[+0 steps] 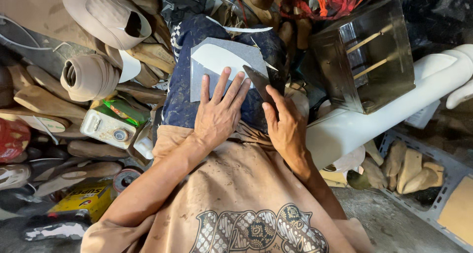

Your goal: The person uses a knife to cut along the edges of a white leather template placed on a blue leather piece while sitting at a low workspace.

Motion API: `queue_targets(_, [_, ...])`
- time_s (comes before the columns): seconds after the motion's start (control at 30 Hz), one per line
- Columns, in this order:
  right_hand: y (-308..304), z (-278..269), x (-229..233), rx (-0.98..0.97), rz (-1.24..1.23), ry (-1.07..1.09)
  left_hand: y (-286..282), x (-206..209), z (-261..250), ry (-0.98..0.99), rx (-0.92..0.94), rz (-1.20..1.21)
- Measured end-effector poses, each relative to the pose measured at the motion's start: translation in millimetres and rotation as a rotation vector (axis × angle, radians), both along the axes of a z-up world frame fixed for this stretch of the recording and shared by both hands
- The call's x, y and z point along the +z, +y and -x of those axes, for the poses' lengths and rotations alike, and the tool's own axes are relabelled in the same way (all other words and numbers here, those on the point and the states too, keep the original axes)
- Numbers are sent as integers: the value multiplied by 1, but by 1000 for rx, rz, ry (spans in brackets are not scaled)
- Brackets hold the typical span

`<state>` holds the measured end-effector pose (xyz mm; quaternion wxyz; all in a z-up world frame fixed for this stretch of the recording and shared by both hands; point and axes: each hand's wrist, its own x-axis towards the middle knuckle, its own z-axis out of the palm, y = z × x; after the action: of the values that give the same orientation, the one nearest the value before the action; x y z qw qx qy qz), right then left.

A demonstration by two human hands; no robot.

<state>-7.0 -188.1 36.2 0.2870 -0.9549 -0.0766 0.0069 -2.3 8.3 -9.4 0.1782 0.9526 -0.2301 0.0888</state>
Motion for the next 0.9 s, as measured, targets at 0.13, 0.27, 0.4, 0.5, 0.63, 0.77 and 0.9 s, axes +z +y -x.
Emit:
queue_targets(0.13, [2, 2, 1, 5, 15, -7, -1, 0, 4, 18, 66, -26])
queue_targets(0.27, [7, 2, 6, 6, 35, -24, 0, 2, 3, 6, 72, -64])
queue_targets(0.4, [6, 3, -7, -8, 98, -64, -2, -2, 2, 3, 69, -56])
queue_targets(0.5, [7, -1, -18, 10, 141, -102, -1, -1, 2, 5, 63, -48])
queue_targets(0.63, [7, -12, -9, 53, 94, -123, 0, 1, 2, -6, 68, -43])
queue_targets(0.77, [-3, 2, 4, 50, 69, -82, -2, 0, 11, 22, 13, 14])
queue_targets(0.9, [-3, 9, 4, 20, 40, -67, -5, -11, 12, 21, 22, -23])
